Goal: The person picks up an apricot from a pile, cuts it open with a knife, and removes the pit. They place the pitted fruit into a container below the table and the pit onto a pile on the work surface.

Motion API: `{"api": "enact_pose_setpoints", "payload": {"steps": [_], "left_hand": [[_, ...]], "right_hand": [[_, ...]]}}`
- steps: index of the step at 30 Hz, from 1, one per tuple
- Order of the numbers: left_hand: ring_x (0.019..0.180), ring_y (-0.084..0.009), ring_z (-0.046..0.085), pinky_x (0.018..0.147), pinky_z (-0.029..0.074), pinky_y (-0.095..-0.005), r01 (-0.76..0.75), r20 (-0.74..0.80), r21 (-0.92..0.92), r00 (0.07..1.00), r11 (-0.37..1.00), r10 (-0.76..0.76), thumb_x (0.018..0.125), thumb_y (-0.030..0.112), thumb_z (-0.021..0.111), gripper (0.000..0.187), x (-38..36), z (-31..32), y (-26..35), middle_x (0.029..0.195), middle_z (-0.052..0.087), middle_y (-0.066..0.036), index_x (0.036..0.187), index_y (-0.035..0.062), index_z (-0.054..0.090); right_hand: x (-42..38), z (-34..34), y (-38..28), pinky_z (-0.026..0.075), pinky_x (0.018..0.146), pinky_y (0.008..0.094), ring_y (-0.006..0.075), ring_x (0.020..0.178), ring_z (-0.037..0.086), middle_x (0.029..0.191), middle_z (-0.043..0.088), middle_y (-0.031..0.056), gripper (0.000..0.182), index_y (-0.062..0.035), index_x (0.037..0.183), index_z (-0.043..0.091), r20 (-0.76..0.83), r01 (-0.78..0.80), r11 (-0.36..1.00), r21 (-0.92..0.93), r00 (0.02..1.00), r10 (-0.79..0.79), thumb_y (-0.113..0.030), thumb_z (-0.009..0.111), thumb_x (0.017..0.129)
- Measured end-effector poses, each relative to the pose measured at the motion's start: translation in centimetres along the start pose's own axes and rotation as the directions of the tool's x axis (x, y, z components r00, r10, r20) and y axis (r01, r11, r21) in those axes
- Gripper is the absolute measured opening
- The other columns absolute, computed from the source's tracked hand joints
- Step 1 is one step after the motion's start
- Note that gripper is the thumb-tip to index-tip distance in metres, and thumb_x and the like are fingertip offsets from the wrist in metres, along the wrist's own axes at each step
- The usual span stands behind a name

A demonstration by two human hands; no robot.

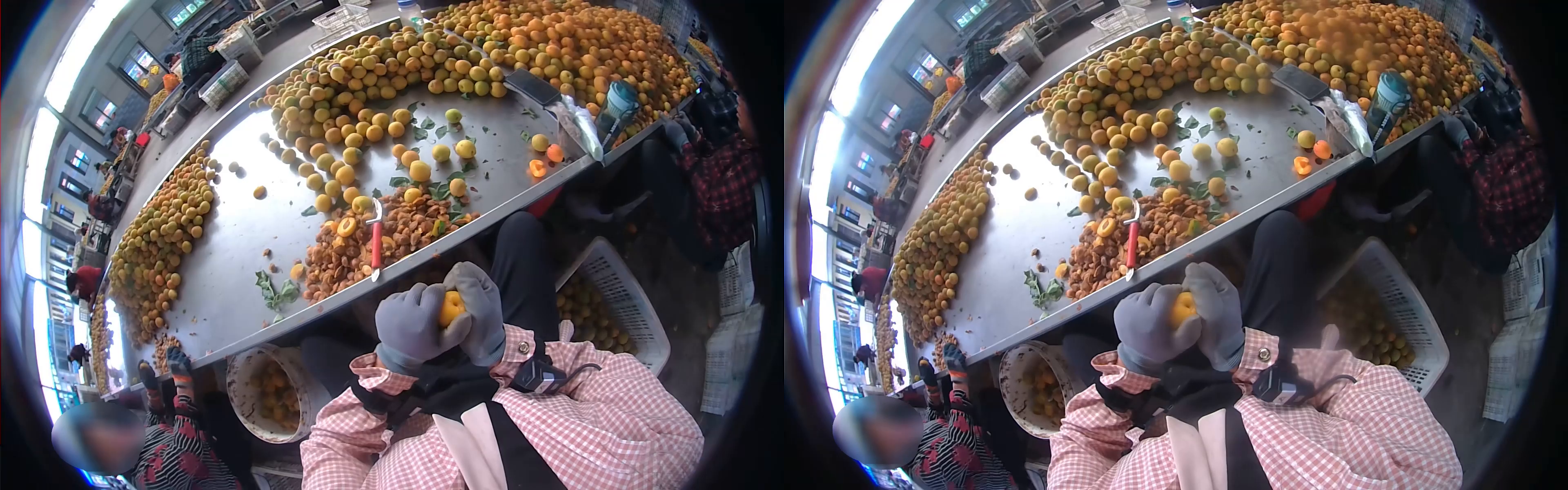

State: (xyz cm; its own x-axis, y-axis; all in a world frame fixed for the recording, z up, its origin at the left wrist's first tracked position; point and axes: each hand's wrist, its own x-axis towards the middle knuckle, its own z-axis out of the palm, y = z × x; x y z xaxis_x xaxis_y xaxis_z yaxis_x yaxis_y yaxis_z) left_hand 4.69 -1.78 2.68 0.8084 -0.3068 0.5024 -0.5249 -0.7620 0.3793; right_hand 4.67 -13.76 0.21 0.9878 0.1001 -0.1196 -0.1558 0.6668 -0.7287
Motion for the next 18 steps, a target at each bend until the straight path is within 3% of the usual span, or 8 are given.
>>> {"api": "enact_pose_setpoints", "payload": {"steps": [6, 9, 11, 13, 15, 16, 17, 18], "left_hand": [[0.064, -0.0328, 0.062, 0.058, 0.05, -0.0369, 0.069, -0.143, -0.284, 0.983, 0.956, -0.114, 0.082, 0.025, 0.057, 0.026, -0.7, 1.0, 1.4, 0.077, 0.063, -0.014, 0.092, 0.0018, 0.062], [0.073, -0.0353, 0.065, 0.065, 0.052, -0.0364, 0.148, -0.178, -0.464, 0.95, 0.874, -0.255, 0.086, 0.023, 0.056, 0.027, -1.7, 1.9, 1.3, 0.085, 0.065, -0.017, 0.098, 0.0, 0.06], [0.07, -0.0354, 0.064, 0.063, 0.052, -0.0367, 0.351, 0.041, -0.441, 0.927, 0.826, -0.372, 0.086, 0.031, 0.059, 0.037, -2.3, 1.7, 1.2, 0.082, 0.065, -0.017, 0.105, 0.0, 0.057], [0.075, -0.0378, 0.064, 0.066, 0.05, -0.0397, 0.361, 0.153, -0.351, 0.932, 0.864, -0.327, 0.088, 0.043, 0.058, 0.048, -2.5, 0.8, 0.6, 0.085, 0.064, -0.02, 0.111, 0.001, 0.052], [0.083, -0.037, 0.063, 0.073, 0.049, -0.0421, 0.118, 0.124, -0.171, 0.988, 0.978, -0.097, 0.078, 0.053, 0.066, 0.061, -2.0, 0.1, 0.1, 0.094, 0.063, -0.019, 0.112, 0.0047, 0.052], [0.093, -0.0345, 0.06, 0.08, 0.046, -0.0436, 0.034, 0.068, -0.122, 0.997, 0.992, -0.026, 0.067, 0.055, 0.073, 0.066, -1.5, -0.2, -0.2, 0.101, 0.06, -0.015, 0.109, 0.0074, 0.056], [0.093, -0.0345, 0.06, 0.08, 0.046, -0.0436, 0.032, 0.07, -0.125, 0.997, 0.992, -0.023, 0.067, 0.055, 0.073, 0.066, -1.1, -0.6, -0.3, 0.101, 0.06, -0.015, 0.109, 0.0074, 0.056], [0.095, -0.0334, 0.059, 0.082, 0.046, -0.0439, -0.05, 0.112, -0.054, 0.992, 0.997, 0.056, 0.064, 0.055, 0.075, 0.066, -0.2, -1.6, 0.0, 0.101, 0.06, -0.013, 0.105, 0.0075, 0.057]], "right_hand": [[-0.7, 0.4, -0.3, 0.037, 0.059, 0.0231, 0.0068, 0.067, 0.043, 0.074, 0.048, -0.0021, 0.023, -0.0069, 0.077, 0.051, 0.032, 0.326, 0.913, -0.244, 0.944, -0.328, -0.019, 0.049, 0.096], [0.7, -0.5, 0.7, 0.037, 0.059, 0.0239, 0.0073, 0.067, 0.044, 0.073, 0.049, -0.0001, 0.021, -0.0062, 0.078, 0.052, 0.171, 0.56, 0.714, -0.42, 0.821, -0.544, -0.018, 0.049, 0.095], [1.2, -1.7, 1.0, 0.04, 0.059, 0.0261, 0.0091, 0.067, 0.048, 0.074, 0.05, 0.0037, 0.019, -0.0043, 0.079, 0.053, 0.056, 0.152, 0.88, -0.451, 0.988, -0.142, -0.016, 0.05, 0.094], [1.1, -2.0, 0.8, 0.042, 0.063, 0.026, 0.0099, 0.071, 0.051, 0.077, 0.053, 0.0055, 0.017, -0.0036, 0.084, 0.055, 0.021, 0.025, 0.908, -0.418, 1.0, -0.018, -0.016, 0.051, 0.094], [0.9, -2.7, 0.4, 0.045, 0.067, 0.0259, 0.0107, 0.075, 0.054, 0.081, 0.055, 0.0072, 0.015, -0.0029, 0.088, 0.057, -0.016, -0.107, 0.918, -0.381, 0.994, 0.11, -0.016, 0.051, 0.093], [0.8, -3.3, 0.2, 0.046, 0.074, 0.0264, 0.0119, 0.083, 0.056, 0.089, 0.057, 0.0074, 0.015, -0.0029, 0.097, 0.057, 0.24, 0.309, 0.662, -0.683, 0.951, -0.196, -0.016, 0.051, 0.092], [0.7, -3.6, 0.0, 0.047, 0.081, 0.0269, 0.0132, 0.091, 0.057, 0.097, 0.059, 0.0076, 0.02, -0.0029, 0.105, 0.057, 0.56, 0.638, 0.194, -0.745, 0.756, -0.338, -0.016, 0.051, 0.092], [0.3, -3.0, -0.7, 0.047, 0.081, 0.0269, 0.0132, 0.091, 0.057, 0.097, 0.059, 0.0076, 0.02, -0.0029, 0.105, 0.057, 0.555, 0.634, 0.192, -0.749, 0.759, -0.34, -0.016, 0.051, 0.092]]}}
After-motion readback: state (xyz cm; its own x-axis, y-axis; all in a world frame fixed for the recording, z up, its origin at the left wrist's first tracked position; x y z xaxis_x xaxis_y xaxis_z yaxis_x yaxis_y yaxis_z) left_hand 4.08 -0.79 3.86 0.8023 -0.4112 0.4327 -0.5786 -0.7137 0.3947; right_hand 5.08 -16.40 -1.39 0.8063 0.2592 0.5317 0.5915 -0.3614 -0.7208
